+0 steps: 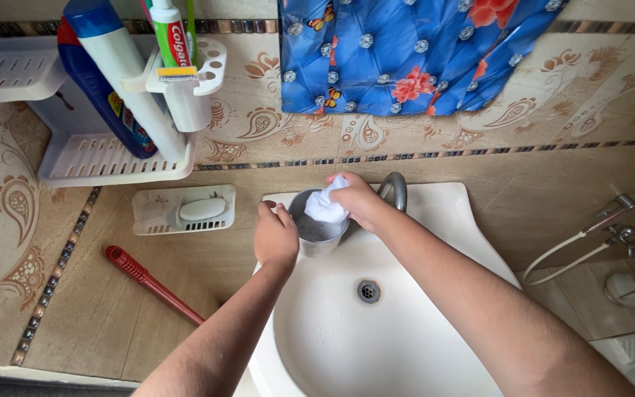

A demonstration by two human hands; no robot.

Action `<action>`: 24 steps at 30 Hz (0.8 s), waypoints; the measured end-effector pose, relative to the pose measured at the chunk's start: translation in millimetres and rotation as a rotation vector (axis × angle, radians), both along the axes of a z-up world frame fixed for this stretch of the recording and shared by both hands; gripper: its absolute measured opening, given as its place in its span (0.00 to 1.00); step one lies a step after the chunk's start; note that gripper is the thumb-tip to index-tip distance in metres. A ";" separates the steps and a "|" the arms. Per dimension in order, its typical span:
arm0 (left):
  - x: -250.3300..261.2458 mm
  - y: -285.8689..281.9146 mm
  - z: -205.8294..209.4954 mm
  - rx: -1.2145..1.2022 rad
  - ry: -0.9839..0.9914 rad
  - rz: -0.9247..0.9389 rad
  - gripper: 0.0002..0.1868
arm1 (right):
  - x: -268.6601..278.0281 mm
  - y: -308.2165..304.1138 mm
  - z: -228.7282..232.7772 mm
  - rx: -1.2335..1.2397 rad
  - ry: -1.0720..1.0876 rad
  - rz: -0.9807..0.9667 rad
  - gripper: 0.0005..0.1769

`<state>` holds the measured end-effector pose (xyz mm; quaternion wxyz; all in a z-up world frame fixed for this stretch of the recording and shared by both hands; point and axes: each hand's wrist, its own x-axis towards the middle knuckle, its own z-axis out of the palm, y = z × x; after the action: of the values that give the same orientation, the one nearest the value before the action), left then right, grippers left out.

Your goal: The person scrubs a bathroom sink basin and surrounding counter using a white cloth and soapy water from a metal cup. They wipe the basin interior, rim, and faucet area repeatedly, then rinse the cloth and continue scrubbing the sink surfaces.

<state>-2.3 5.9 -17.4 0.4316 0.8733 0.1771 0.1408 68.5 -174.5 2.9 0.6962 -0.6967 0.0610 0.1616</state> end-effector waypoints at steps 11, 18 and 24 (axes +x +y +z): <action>2.8 -47.6 69.2 0.101 -0.623 -0.143 0.11 | -5.9 -76.5 60.1 0.513 -0.152 -0.035 0.18; 5.2 -148.6 76.8 -0.104 -0.439 -0.235 0.09 | -7.0 -166.8 39.7 0.590 -0.050 -0.298 0.19; -11.1 -209.5 54.7 -0.044 -0.442 -0.228 0.22 | -1.8 -225.3 -28.8 0.321 -0.057 -0.499 0.24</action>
<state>-13.4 -203.6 37.3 0.4917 0.8260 -0.0184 0.2749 66.7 -399.8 -25.9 0.8170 -0.5455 0.1847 -0.0266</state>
